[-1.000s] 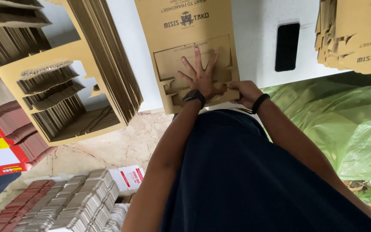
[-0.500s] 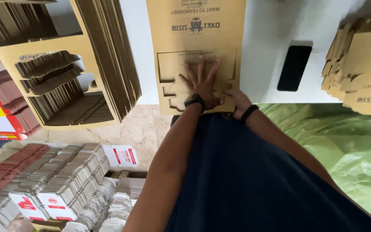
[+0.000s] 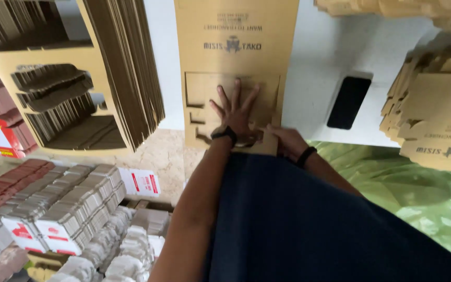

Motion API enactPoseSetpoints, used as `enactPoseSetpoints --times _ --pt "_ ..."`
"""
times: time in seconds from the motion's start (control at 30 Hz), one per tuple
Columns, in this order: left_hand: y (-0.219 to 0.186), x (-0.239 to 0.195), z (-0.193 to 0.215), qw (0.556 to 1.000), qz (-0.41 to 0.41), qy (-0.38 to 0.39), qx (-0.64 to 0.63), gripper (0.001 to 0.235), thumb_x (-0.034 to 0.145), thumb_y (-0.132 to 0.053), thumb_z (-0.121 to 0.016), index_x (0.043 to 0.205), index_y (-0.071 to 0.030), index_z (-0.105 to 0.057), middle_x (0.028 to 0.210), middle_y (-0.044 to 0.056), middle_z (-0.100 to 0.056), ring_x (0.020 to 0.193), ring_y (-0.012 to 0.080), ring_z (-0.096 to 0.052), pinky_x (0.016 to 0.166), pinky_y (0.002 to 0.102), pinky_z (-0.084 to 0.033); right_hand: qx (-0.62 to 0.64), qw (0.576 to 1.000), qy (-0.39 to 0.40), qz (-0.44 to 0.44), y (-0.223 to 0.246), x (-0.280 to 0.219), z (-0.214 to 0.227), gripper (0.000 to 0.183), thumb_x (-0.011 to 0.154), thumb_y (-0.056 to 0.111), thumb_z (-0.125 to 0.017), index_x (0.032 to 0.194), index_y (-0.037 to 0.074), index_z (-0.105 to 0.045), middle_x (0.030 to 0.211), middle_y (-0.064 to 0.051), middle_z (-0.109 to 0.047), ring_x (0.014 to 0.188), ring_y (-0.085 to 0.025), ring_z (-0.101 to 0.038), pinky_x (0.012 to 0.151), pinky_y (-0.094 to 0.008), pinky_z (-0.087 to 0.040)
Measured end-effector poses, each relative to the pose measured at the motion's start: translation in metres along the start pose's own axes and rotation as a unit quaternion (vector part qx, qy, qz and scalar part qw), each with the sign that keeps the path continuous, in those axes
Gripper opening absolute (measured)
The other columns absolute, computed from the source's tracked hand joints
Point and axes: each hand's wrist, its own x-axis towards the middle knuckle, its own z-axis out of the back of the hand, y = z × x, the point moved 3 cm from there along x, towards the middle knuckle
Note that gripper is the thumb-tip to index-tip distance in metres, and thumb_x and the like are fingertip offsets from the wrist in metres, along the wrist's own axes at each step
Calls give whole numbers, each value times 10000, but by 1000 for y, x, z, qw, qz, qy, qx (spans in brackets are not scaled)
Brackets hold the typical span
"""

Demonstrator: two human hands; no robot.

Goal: Folding flat cardboard sheets into packaging inserts and stacking them at a workstation.

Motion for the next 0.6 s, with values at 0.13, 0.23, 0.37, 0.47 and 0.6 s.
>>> enactPoseSetpoints --times 0.13,0.23,0.37,0.47,0.6 --pt "7 -4 0 995 -32 -58 -77 1378 575 -407 -910 1638 -514 -40 1720 40 205 1508 570 179 1152 804 45 -202 952 -146 176 32 -17 14 688 901 608 -783 1160 -12 -634 879 -144 -622 730 -250 -674 603 -377 -595" --pt "7 -7 8 981 -26 -104 -162 1285 652 -338 -906 1658 -428 -113 1722 69 181 1521 547 180 1166 781 61 -240 938 -165 190 53 -14 9 610 889 610 -770 967 12 -679 778 -136 -613 681 -245 -663 576 -361 -573" --pt "-4 -3 7 975 8 -149 -166 1552 523 -514 -1050 1655 -470 11 1682 144 294 1496 564 223 1075 860 87 -339 913 -173 147 76 -22 -7 577 791 547 -769 834 -24 -697 631 -148 -591 550 -255 -620 468 -361 -511" --pt "-6 5 11 978 23 -91 -188 1548 572 -391 -1052 1630 -497 74 1627 155 400 1448 590 307 1017 890 131 -385 891 -198 134 85 -42 -27 469 765 465 -734 791 -3 -701 569 -145 -576 480 -235 -573 433 -353 -456" --pt "-12 8 9 982 34 -76 -171 1452 650 -359 -974 1624 -500 94 1623 163 404 1444 566 341 1012 883 147 -393 879 -238 126 91 -48 -45 341 659 374 -771 695 40 -710 529 -151 -569 461 -240 -553 419 -362 -426"
